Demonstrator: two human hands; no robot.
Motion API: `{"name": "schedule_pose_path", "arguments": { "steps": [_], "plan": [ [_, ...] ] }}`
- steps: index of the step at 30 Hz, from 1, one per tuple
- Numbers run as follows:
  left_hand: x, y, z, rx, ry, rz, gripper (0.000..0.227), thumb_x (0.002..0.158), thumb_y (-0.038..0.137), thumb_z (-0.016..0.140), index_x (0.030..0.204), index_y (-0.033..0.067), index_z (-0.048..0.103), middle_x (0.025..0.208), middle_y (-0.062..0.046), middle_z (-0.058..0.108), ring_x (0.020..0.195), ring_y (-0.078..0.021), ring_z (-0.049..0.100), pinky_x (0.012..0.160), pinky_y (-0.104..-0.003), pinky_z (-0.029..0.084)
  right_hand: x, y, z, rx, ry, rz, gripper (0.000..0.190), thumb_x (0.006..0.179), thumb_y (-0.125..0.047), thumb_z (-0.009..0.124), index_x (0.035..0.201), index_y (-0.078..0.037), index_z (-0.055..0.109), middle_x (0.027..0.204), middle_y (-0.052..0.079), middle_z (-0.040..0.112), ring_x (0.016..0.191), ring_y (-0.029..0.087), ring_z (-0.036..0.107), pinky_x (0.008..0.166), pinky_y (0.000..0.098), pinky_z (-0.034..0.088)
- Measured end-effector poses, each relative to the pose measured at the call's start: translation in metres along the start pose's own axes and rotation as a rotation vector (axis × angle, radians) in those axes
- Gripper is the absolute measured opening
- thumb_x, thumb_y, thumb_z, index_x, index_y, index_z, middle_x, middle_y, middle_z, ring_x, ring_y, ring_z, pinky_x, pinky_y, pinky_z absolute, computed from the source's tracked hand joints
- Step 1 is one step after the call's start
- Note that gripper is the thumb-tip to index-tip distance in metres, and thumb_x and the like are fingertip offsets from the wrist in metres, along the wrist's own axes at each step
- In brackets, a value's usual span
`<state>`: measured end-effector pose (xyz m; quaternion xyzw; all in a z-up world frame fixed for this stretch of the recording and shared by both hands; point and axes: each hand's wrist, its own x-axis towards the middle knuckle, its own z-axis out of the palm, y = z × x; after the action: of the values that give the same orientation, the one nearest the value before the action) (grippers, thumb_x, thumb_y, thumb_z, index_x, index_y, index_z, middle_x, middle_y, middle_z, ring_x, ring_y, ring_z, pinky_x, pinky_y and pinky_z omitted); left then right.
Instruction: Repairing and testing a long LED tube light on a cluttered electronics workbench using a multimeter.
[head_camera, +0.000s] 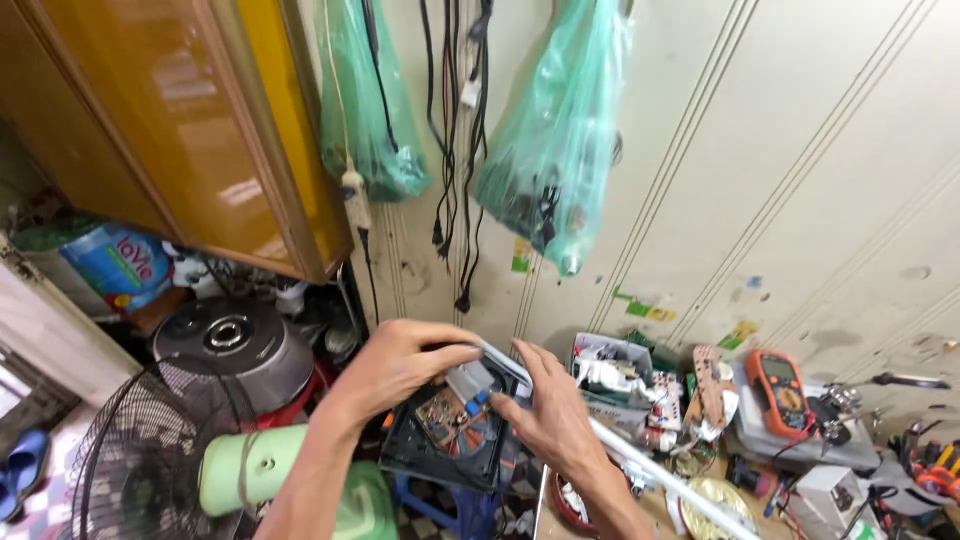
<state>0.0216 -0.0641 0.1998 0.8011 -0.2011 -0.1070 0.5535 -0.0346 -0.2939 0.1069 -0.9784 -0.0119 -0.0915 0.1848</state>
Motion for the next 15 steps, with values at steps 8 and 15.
{"name": "schedule_pose_path", "arguments": {
  "steps": [8,15],
  "plan": [
    [0.037,0.049,-0.010,-0.166,0.091,0.028,0.027,0.091,0.027,0.073,0.102,0.0024,0.079,0.067,-0.002,0.063,0.057,-0.0106,0.052,0.052,-0.027,0.039,0.042,-0.023,-0.072,1.364,0.184,-0.017,0.029,0.103,-0.022,0.061,0.104,0.005,0.072,0.055,-0.003,0.045,0.049,0.006,0.035,0.045,0.0238,0.026],
    [0.052,-0.029,0.002,-0.610,-0.104,0.124,0.034,0.092,0.027,0.068,0.113,0.0004,0.073,0.077,0.000,0.069,0.070,-0.0085,0.063,0.068,-0.023,0.054,0.098,-0.038,-0.116,1.419,0.395,-0.118,0.027,0.103,-0.023,0.061,0.097,0.001,0.070,0.053,-0.004,0.043,0.044,0.005,0.029,0.041,0.0254,0.019]
  ]
}}
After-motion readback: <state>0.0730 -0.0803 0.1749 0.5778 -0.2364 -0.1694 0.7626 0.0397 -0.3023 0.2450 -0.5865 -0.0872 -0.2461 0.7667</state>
